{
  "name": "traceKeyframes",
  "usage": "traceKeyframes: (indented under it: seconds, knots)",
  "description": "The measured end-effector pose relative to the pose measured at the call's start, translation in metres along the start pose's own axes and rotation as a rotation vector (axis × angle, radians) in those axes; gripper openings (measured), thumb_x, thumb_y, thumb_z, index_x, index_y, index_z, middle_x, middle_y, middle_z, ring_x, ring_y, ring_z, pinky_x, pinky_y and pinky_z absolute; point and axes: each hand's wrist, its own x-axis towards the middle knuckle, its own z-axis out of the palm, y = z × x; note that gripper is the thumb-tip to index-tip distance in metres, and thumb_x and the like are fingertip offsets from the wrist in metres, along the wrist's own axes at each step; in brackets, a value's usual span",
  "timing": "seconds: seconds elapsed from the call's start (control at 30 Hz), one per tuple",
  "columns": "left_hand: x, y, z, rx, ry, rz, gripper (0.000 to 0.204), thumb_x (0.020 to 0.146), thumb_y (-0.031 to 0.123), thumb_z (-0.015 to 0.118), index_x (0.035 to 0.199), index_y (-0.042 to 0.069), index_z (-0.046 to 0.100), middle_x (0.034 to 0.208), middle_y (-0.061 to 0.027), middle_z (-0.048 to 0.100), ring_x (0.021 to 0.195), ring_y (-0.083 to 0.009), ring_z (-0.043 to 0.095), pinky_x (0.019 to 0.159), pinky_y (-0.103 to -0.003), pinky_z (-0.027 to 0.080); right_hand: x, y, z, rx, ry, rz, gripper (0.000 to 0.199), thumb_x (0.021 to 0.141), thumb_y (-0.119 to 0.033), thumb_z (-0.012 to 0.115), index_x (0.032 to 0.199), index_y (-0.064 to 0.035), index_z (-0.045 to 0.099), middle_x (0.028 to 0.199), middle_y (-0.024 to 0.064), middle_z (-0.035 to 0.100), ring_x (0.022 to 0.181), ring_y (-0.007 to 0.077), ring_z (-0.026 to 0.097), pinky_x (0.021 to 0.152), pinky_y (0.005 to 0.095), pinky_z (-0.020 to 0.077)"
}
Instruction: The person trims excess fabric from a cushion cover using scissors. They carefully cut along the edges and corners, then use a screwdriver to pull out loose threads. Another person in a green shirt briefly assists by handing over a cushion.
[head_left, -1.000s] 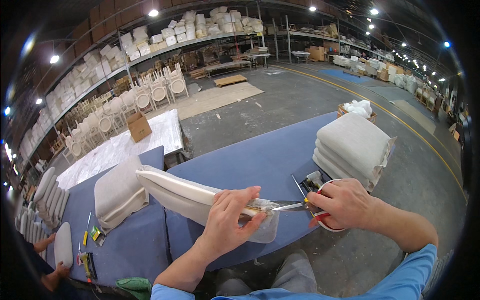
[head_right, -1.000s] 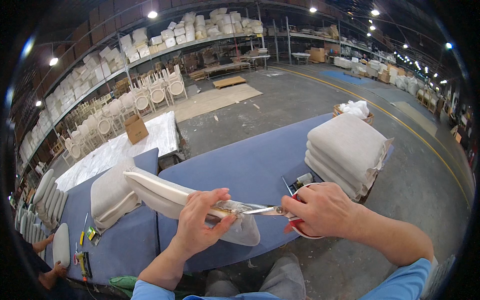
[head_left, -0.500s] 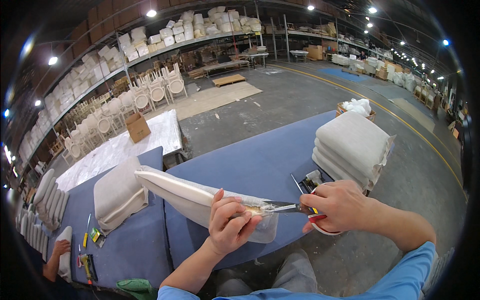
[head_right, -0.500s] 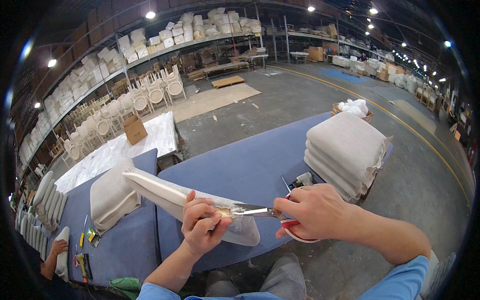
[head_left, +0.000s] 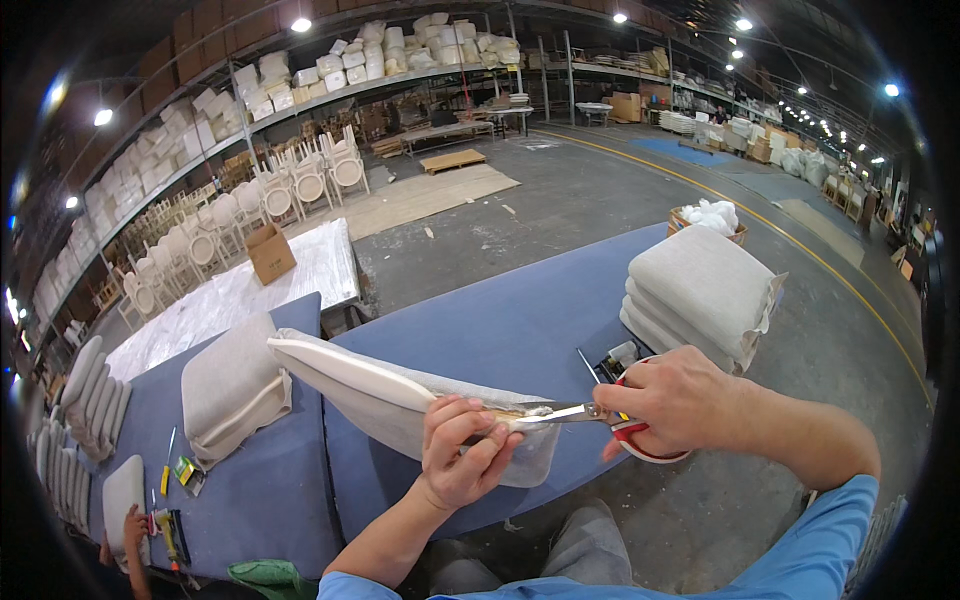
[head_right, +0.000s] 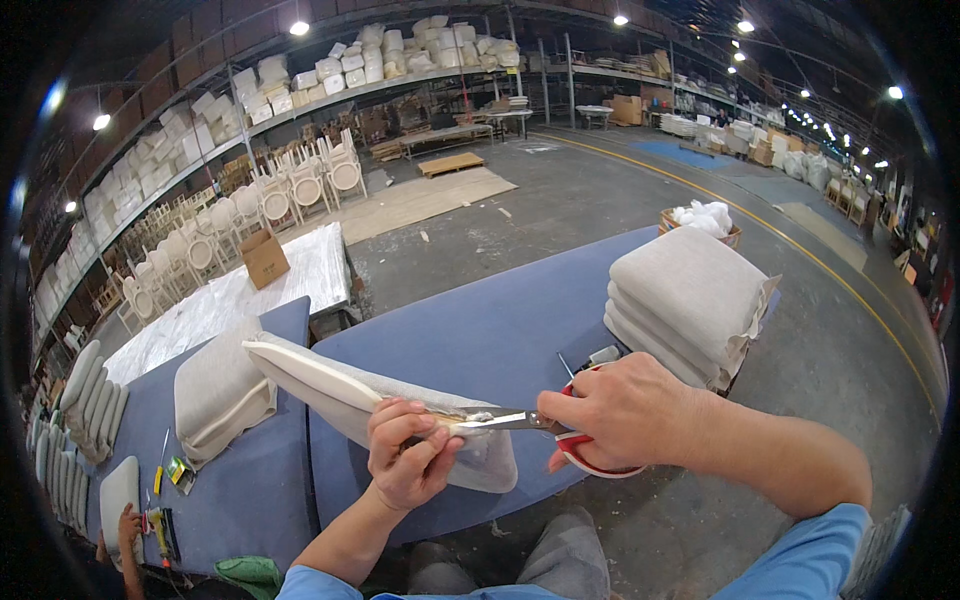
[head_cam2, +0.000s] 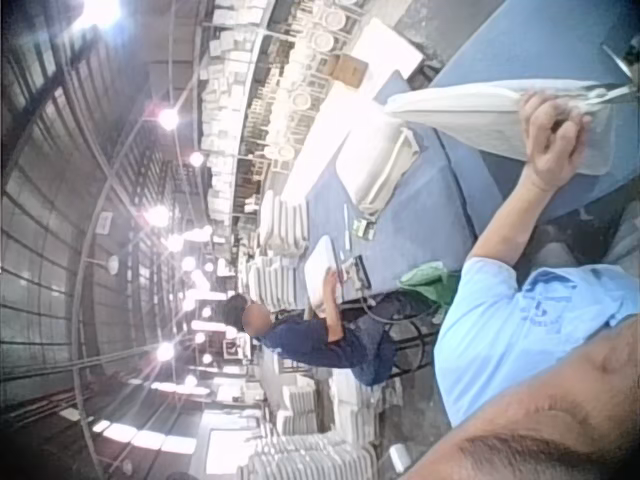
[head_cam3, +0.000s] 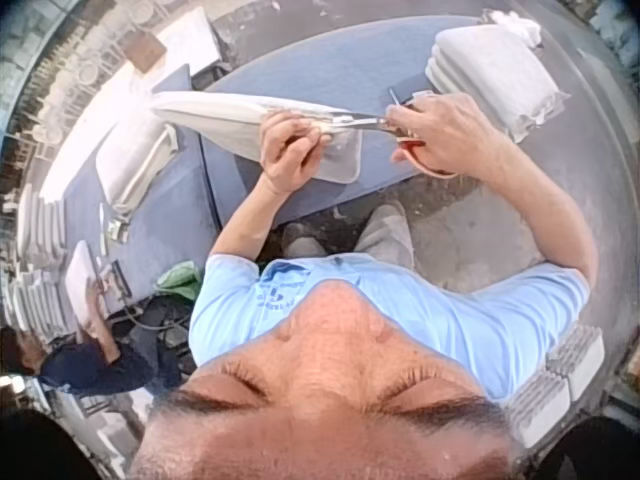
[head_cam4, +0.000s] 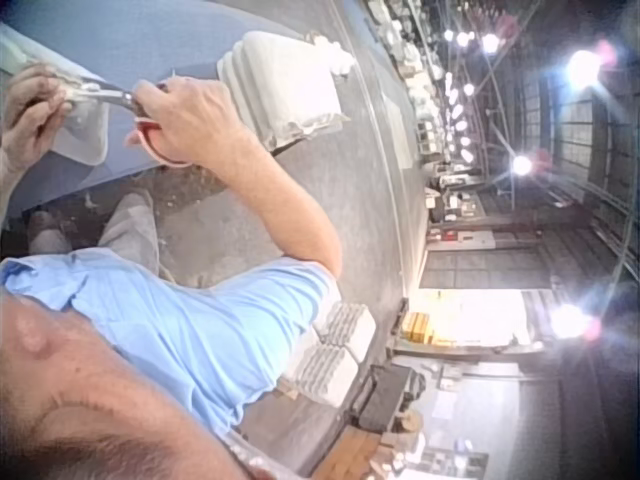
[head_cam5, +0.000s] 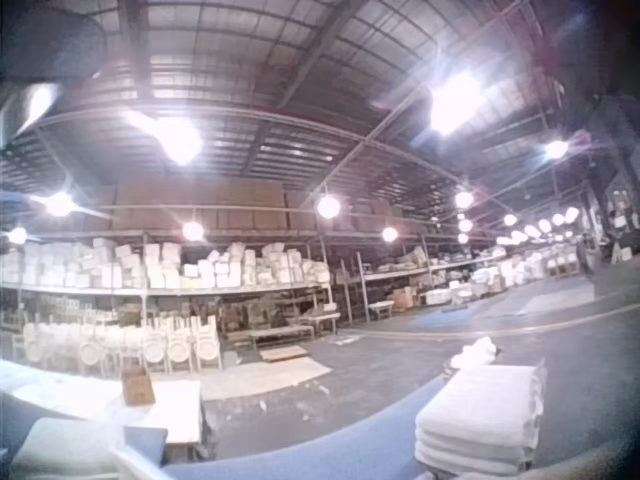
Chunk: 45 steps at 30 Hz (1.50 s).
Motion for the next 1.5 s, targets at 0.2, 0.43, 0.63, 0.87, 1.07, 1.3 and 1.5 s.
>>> traceKeyframes:
  seconds: [0.2, 0.43, 0.63, 0.87, 1.07, 1.3, 1.5]
  knots:
    - [0.0, 0.004, -0.004, -0.005, -0.007, 0.004, 0.024, 0.082, 0.011, 0.089, 0.097, 0.012, 0.07, 0.11, -0.0056, 0.061, 0.106, -0.0281, 0.064, 0.096, -0.049, 0.052, -0.001, 0.006, 0.002, -0.033, -0.002, -0.06, 0.04, 0.094, -0.049, 0.072, 0.108, -0.0127, 0.065, 0.069, 0.0061, 0.064, 0.058, 0.0246, 0.067, 0.051, 0.0383, 0.0522]
    - [-0.001, 0.003, -0.004, -0.014, 0.017, -0.001, 0.025, 0.082, 0.01, 0.089, 0.098, 0.011, 0.071, 0.11, -0.0064, 0.061, 0.105, -0.0293, 0.063, 0.093, -0.048, 0.052, 0.01, 0.002, -0.002, -0.036, 0.049, -0.088, 0.039, 0.093, -0.048, 0.073, 0.104, -0.0111, 0.066, 0.07, 0.0085, 0.065, 0.059, 0.0278, 0.069, 0.052, 0.0398, 0.0527]
    - [0.001, 0.004, -0.004, -0.032, 0.009, -0.002, 0.025, 0.082, 0.012, 0.089, 0.098, 0.011, 0.071, 0.109, -0.0064, 0.061, 0.104, -0.0289, 0.064, 0.092, -0.048, 0.053, 0.007, 0.008, 0.005, -0.072, -0.012, -0.089, 0.043, 0.094, -0.05, 0.071, 0.106, -0.0098, 0.064, 0.07, 0.0076, 0.065, 0.058, 0.0254, 0.067, 0.051, 0.0386, 0.0523]
    - [0.001, 0.003, -0.005, -0.04, 0.005, 0.016, 0.024, 0.081, 0.011, 0.09, 0.096, 0.011, 0.071, 0.108, -0.0061, 0.061, 0.102, -0.0283, 0.064, 0.088, -0.046, 0.055, 0.007, 0.009, 0.005, -0.114, -0.053, -0.116, 0.042, 0.098, -0.05, 0.068, 0.107, -0.0086, 0.062, 0.07, 0.007, 0.064, 0.059, 0.0236, 0.067, 0.051, 0.0378, 0.0524]
    - [0.007, 0.001, -0.014, -0.021, -0.056, -0.022, 0.027, 0.08, 0.016, 0.091, 0.099, 0.011, 0.073, 0.111, -0.0075, 0.062, 0.105, -0.0309, 0.064, 0.09, -0.048, 0.054, 0.009, 0.011, 0.007, -0.124, -0.009, -0.142, 0.042, 0.097, -0.049, 0.069, 0.107, -0.0085, 0.063, 0.071, 0.0078, 0.064, 0.06, 0.0243, 0.067, 0.053, 0.0383, 0.0533]
    - [0.045, -0.02, -0.045, 0.448, -0.433, -0.157, 0.087, 0.082, 0.081, 0.068, 0.117, 0.001, 0.065, 0.11, -0.0133, 0.065, 0.114, -0.038, 0.059, 0.121, -0.063, 0.02, 0.011, 0.007, 0.002, -0.062, 0.001, -0.091, 0.044, 0.095, -0.052, 0.072, 0.106, -0.0098, 0.065, 0.074, 0.009, 0.066, 0.066, 0.027, 0.07, 0.055, 0.0397, 0.0543]
    - [0.037, -0.022, -0.041, 0.296, -0.364, -0.178, 0.084, 0.082, 0.077, 0.071, 0.116, 0.001, 0.061, 0.104, -0.012, 0.064, 0.104, -0.0326, 0.06, 0.113, -0.057, 0.031, 0.021, 0.003, -0.006, -0.023, -0.013, -0.116, 0.046, 0.094, -0.055, 0.072, 0.104, -0.0106, 0.066, 0.073, 0.0109, 0.066, 0.067, 0.029, 0.071, 0.057, 0.0409, 0.0542]
